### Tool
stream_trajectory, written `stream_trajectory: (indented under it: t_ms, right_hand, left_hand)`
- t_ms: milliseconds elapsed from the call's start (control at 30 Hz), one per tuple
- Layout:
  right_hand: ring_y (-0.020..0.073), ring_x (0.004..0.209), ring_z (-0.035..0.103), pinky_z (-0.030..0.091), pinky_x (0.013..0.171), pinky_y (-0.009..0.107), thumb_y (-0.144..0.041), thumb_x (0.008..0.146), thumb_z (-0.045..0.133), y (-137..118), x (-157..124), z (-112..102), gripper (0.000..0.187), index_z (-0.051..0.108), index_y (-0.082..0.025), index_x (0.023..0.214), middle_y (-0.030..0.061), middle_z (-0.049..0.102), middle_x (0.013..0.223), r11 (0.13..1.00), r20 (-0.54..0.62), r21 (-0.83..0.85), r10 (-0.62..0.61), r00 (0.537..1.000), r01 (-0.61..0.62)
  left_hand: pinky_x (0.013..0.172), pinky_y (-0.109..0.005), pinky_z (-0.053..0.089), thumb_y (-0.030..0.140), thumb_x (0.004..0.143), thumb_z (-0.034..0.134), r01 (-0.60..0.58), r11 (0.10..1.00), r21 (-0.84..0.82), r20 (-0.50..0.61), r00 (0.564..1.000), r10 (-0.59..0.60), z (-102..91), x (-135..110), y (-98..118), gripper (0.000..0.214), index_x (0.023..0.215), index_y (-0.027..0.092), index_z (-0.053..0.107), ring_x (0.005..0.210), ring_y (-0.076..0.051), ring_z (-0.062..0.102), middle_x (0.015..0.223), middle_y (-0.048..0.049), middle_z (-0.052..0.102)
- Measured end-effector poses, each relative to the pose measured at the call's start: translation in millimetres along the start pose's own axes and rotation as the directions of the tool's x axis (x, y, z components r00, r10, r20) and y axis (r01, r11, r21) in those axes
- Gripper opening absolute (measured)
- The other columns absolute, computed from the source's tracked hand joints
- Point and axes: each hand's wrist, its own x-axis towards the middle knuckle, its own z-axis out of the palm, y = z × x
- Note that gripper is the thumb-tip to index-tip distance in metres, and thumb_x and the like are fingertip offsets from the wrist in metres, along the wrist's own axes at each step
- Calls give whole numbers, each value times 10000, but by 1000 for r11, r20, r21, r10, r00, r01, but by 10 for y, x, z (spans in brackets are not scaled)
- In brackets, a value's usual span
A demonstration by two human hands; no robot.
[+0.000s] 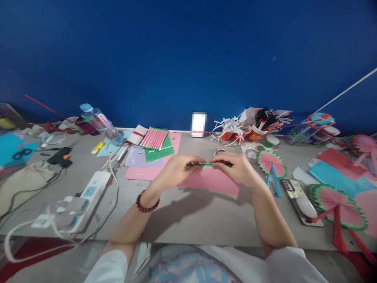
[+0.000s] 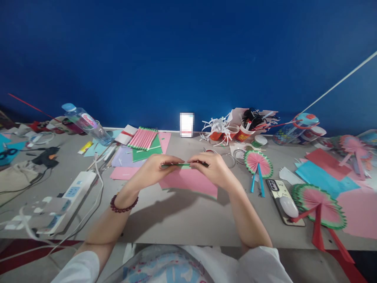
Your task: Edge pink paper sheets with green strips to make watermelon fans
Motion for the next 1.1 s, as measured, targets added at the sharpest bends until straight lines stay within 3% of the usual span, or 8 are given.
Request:
stream_trajectory:
  t_ms: [200, 433, 567, 733, 933, 1100]
  right_hand:
    - [151, 759, 635, 463, 719, 254, -223, 892, 552, 136, 59, 85, 185, 737, -225, 902, 19, 728, 851, 999, 83, -40, -2, 997, 5]
    - [183, 868, 659, 461, 782, 281, -167, 866, 522, 621, 181, 438, 240, 738, -231, 949, 28, 744, 959, 984, 263, -159, 116, 958, -75]
    - [200, 915, 652, 467, 796, 300, -147, 874, 500, 869, 80, 692, 260, 733, -222, 962, 46, 740, 984, 969, 232, -231, 142, 962, -87]
    - [195, 902, 608, 460, 823, 322, -95, 873, 499, 1042, -141, 932, 255, 724, -192, 945, 64, 714, 923, 962, 162, -274, 20, 987, 26]
    - [206, 853, 561, 445, 785, 335, -77, 871, 507, 1123, -283, 1064, 239, 717, -174, 932, 79, 663, 868, 918, 92, -383, -71, 993, 101]
    - [214, 853, 537, 417, 758, 339, -110, 888, 521, 1162, -366, 1120, 210, 704, -188, 957, 83, 652, 900, 859, 78, -486, -144, 986, 164]
  left_hand:
    - [746, -223, 486, 304, 916, 546, 25, 998, 52, 123, 992, -32, 41, 101, -148, 224, 1063, 260, 708, 895, -167, 679, 1046, 11, 735]
    - [722, -242, 443, 266, 953, 482, -72, 947, 313, 186, 982, 13, 341, 219, -640, 262, 1097, 293, 700, 910, -185, 656, 1046, -1, 718]
    - [771, -268, 430, 227, 960, 472, -143, 884, 445, 209, 977, 53, 603, 179, -877, 266, 1111, 271, 686, 890, -183, 611, 913, -36, 670]
    - [794, -320, 421, 193, 940, 501, -134, 790, 599, 147, 988, 56, 884, 21, -948, 225, 1074, 249, 673, 929, -204, 552, 970, -51, 574]
    - [862, -383, 416, 202, 934, 518, -143, 720, 679, 96, 990, 106, 1067, -113, -992, 198, 1090, 200, 641, 962, -235, 524, 963, -63, 569]
    - [816, -360, 431, 189, 946, 490, -132, 713, 688, 50, 990, 134, 1139, -148, -1046, 188, 1052, 162, 642, 938, -231, 531, 944, -70, 574]
